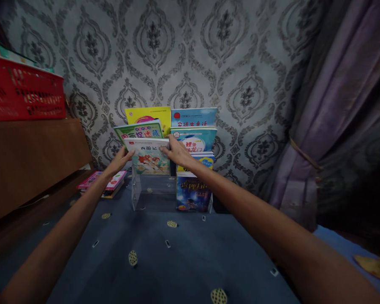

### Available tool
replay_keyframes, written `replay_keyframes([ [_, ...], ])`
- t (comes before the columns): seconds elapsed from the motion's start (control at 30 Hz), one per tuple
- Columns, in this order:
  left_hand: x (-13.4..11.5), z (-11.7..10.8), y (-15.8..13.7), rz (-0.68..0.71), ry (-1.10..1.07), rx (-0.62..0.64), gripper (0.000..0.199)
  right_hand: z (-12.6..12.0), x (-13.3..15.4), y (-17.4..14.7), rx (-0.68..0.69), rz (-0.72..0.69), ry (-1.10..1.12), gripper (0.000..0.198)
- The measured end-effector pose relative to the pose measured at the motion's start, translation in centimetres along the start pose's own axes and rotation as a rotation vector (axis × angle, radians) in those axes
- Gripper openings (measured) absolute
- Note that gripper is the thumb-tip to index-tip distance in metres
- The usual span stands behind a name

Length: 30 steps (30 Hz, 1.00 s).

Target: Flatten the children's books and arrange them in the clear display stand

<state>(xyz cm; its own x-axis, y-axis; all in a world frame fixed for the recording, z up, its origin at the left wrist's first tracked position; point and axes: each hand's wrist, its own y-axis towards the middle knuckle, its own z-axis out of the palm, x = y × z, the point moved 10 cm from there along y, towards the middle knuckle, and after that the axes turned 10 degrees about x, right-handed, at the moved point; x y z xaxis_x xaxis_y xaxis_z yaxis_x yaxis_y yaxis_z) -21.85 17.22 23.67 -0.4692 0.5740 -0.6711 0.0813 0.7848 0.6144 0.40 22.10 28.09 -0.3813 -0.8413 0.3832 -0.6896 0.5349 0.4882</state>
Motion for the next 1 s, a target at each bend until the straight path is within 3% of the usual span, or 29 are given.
replay_keyframes([
  [0.3, 0.7, 0.2, 0.2, -0.002, 0.150, 0.011, 0.055, -0.4, 0.0, 0.0, -0.073, -0.030, -0.027, 0.035],
  [0.47, 0.3, 0.5, -0.4, -0.010, 0.282, -0.025, 0.052, -0.7, 0.4, -0.7, -0.185, -0.067, -0.034, 0.052],
  [0.57, 0.5, 0.6, -0.1, -0.026, 0.329, 0.015, 0.054, -0.6, 0.1, -0.6, -0.202, -0.052, -0.017, 0.057],
  [0.8, 0.2, 0.8, 1.4, 0.017, 0.275, 0.108, 0.055, -1.0, -0.7, 0.3, -0.233, -0.035, -0.028, 0.031],
  [1.0, 0.2, 0.7, 1.5, -0.001, 0.280, 0.038, 0.049, -0.9, -0.7, 0.2, -0.276, -0.011, -0.011, 0.035],
])
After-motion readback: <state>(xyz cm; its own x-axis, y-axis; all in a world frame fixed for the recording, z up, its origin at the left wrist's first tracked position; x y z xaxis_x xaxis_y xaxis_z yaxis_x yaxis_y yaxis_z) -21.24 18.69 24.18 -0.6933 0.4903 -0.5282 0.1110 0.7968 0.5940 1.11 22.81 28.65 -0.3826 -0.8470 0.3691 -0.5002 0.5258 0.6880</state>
